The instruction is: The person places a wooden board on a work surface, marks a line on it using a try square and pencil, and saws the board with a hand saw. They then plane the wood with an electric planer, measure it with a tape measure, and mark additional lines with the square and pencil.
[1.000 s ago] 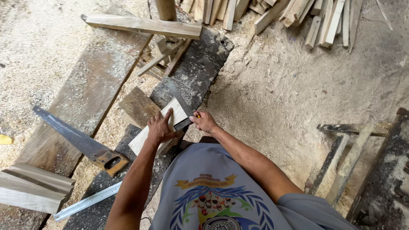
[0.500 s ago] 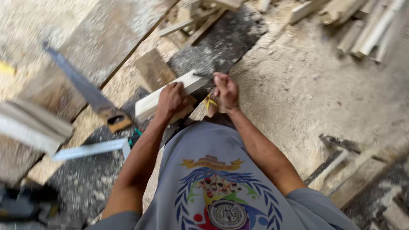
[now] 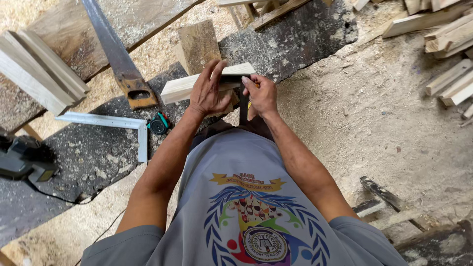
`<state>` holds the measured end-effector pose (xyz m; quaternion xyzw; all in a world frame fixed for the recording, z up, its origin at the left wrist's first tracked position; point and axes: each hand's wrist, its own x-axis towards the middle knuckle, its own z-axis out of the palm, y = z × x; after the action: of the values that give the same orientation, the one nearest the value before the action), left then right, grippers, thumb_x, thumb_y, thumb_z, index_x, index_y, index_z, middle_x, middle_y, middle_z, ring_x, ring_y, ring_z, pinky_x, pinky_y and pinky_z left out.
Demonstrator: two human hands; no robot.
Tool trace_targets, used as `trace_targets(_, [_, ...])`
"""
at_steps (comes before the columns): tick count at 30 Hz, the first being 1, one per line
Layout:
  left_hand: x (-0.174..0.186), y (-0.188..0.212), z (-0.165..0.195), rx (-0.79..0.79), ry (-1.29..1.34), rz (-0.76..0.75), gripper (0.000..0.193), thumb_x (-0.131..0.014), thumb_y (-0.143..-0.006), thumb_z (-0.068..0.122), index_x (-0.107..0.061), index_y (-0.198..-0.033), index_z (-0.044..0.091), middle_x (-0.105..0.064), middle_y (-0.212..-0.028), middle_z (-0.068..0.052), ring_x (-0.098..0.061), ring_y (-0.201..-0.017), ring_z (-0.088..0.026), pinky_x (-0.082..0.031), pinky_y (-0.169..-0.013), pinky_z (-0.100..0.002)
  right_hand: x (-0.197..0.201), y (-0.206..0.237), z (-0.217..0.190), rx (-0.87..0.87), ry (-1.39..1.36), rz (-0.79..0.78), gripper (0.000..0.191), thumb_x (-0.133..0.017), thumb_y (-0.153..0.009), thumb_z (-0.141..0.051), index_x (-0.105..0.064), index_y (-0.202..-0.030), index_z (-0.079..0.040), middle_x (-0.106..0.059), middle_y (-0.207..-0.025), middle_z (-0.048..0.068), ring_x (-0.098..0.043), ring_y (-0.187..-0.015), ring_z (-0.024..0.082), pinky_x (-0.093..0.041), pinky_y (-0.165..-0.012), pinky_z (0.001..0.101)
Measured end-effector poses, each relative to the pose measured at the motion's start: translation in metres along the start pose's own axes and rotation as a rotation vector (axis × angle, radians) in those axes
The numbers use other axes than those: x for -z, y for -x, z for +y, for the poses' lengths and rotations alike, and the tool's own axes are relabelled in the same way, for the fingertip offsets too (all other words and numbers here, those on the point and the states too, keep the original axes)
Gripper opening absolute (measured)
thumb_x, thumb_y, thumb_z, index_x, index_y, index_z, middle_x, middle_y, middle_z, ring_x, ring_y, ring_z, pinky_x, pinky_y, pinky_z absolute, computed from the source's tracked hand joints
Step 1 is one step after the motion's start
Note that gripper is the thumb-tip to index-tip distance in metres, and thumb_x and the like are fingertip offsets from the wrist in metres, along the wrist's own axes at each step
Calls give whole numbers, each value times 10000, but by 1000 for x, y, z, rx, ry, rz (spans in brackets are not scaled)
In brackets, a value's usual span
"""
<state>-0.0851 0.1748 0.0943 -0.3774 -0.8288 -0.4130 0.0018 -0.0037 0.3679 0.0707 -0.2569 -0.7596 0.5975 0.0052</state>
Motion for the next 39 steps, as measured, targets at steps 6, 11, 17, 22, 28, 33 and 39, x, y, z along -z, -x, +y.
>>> trace_targets(6, [-18, -12, -7, 277, -148, -48, 237, -630, -1076, 271, -636, -1290, 172, -573, -1028, -108, -623, -924, -302, -525, -744, -440, -17, -13, 8, 137, 49, 120, 305, -745, -956, -363, -732, -960, -58, -672, -711, -37, -603, -566, 56, -477, -455, 230])
trace_targets(11, [-27, -15, -11, 284, -253, 11, 160, -606, -1084, 266, -617, -1094, 107, -492, -943, -119, -565, -854, -300, -493, -691, -436, 8, -10, 19, 553, 181, 205, 469, -398, -1252, -392, -693, -1004, -124, -568, -735, -68, -539, -740, 110, -525, -727, 276])
trace_targets(17, [-26, -19, -6, 205, -348, -2, 447, -680, -1012, 487, -590, -1028, 49, -478, -954, -154, -541, -896, -334, -484, -752, -431, 31, 8, 11, 217, 27, 1, 333, -417, -1127, -249, -670, -1058, -46, -617, -764, 15, -617, -670, 131, -502, -611, 289])
trace_targets(22, [-27, -25, -8, 200, -412, 3, 510, -692, -1000, 532, -572, -1002, 36, -479, -965, -155, -541, -900, -325, -489, -768, -415, 22, 3, -4, 516, 221, 59, 192, -572, -1093, -115, -613, -1256, -22, -700, -1074, 131, -730, -952, 256, -598, -817, 362])
trace_targets(28, [-26, -27, -11, 247, -395, -16, 525, -700, -987, 534, -560, -990, 28, -472, -939, -150, -542, -883, -316, -489, -747, -413, 18, -2, -11, 687, 337, 9, 274, -615, -1018, -33, -577, -1287, 5, -656, -1200, 189, -677, -1133, 355, -570, -982, 427])
trace_targets(33, [-25, -28, -11, 240, -391, 2, 499, -695, -988, 520, -556, -988, 41, -475, -933, -142, -549, -886, -306, -493, -736, -401, 17, -5, -11, 681, 365, -27, 296, -633, -991, -20, -575, -1280, 3, -653, -1194, 182, -664, -1125, 352, -544, -1000, 442])
trace_targets(39, [-26, -28, -11, 241, -409, -26, 519, -686, -994, 553, -567, -990, 49, -482, -925, -133, -551, -865, -293, -492, -715, -394, 16, -4, -12, 710, 382, -43, 303, -665, -993, -8, -584, -1285, -8, -650, -1213, 172, -657, -1133, 344, -529, -1006, 437])
